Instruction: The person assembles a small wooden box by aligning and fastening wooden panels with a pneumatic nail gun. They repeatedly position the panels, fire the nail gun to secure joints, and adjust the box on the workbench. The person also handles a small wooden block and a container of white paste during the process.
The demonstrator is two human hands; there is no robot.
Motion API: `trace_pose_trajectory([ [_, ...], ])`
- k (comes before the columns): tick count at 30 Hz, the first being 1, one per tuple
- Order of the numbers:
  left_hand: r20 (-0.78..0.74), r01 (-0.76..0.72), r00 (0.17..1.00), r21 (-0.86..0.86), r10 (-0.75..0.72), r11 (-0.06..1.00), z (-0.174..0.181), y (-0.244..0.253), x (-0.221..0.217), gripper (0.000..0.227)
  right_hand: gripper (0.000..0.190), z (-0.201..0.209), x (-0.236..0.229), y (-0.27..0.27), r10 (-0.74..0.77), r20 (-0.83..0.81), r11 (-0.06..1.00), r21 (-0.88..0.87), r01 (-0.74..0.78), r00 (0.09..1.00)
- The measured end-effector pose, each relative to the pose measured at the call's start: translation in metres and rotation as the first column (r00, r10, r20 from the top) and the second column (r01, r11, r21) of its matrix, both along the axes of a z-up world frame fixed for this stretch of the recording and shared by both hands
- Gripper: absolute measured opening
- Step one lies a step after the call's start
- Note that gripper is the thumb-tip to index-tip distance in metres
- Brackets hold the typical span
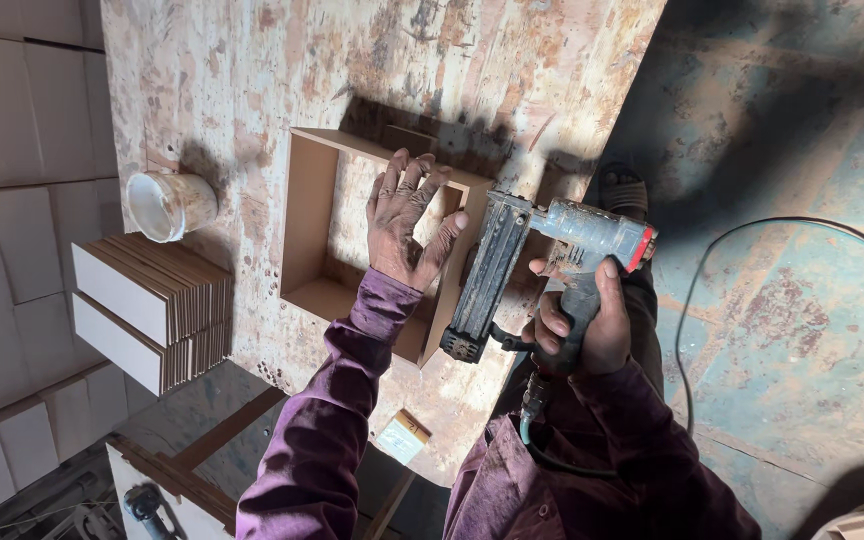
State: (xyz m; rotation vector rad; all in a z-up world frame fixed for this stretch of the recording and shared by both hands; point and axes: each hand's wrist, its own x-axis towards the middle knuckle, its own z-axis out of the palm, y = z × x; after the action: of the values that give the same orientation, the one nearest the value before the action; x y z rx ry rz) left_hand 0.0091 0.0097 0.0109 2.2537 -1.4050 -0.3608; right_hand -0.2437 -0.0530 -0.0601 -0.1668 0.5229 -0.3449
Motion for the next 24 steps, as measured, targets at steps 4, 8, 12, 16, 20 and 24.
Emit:
trace_pose_trajectory([
  [4,-0.002,0.006,1.0,0.006,-0.006,1.0,0.002,0.0,0.002,0.052,0.091,-0.006,0.008,0.003,-0.003,0.079,0.997,0.078,-0.003,0.997],
  [8,0.018,0.018,1.0,0.009,-0.018,1.0,0.001,0.0,0.003,0.052,0.091,-0.01,0.01,0.008,-0.022,0.085,0.998,0.069,0.016,0.996],
  [12,0.009,0.015,1.0,0.009,-0.015,1.0,-0.001,0.0,0.004,0.052,0.091,-0.012,0.011,0.008,-0.046,0.129,0.998,0.059,0.038,0.991],
  [16,0.022,0.016,1.0,0.008,-0.016,1.0,-0.001,-0.001,0.003,0.054,0.092,-0.012,0.012,0.008,-0.036,0.108,0.998,0.062,0.03,0.994],
  [20,0.004,0.018,1.0,0.007,-0.018,1.0,0.0,0.0,0.005,0.052,0.093,-0.011,0.012,0.009,-0.032,0.109,0.998,0.055,0.026,0.994],
  [24,-0.009,0.013,1.0,0.001,-0.013,1.0,0.0,0.0,0.004,0.052,0.093,-0.011,0.012,0.007,-0.021,0.09,0.999,0.035,0.018,0.996],
])
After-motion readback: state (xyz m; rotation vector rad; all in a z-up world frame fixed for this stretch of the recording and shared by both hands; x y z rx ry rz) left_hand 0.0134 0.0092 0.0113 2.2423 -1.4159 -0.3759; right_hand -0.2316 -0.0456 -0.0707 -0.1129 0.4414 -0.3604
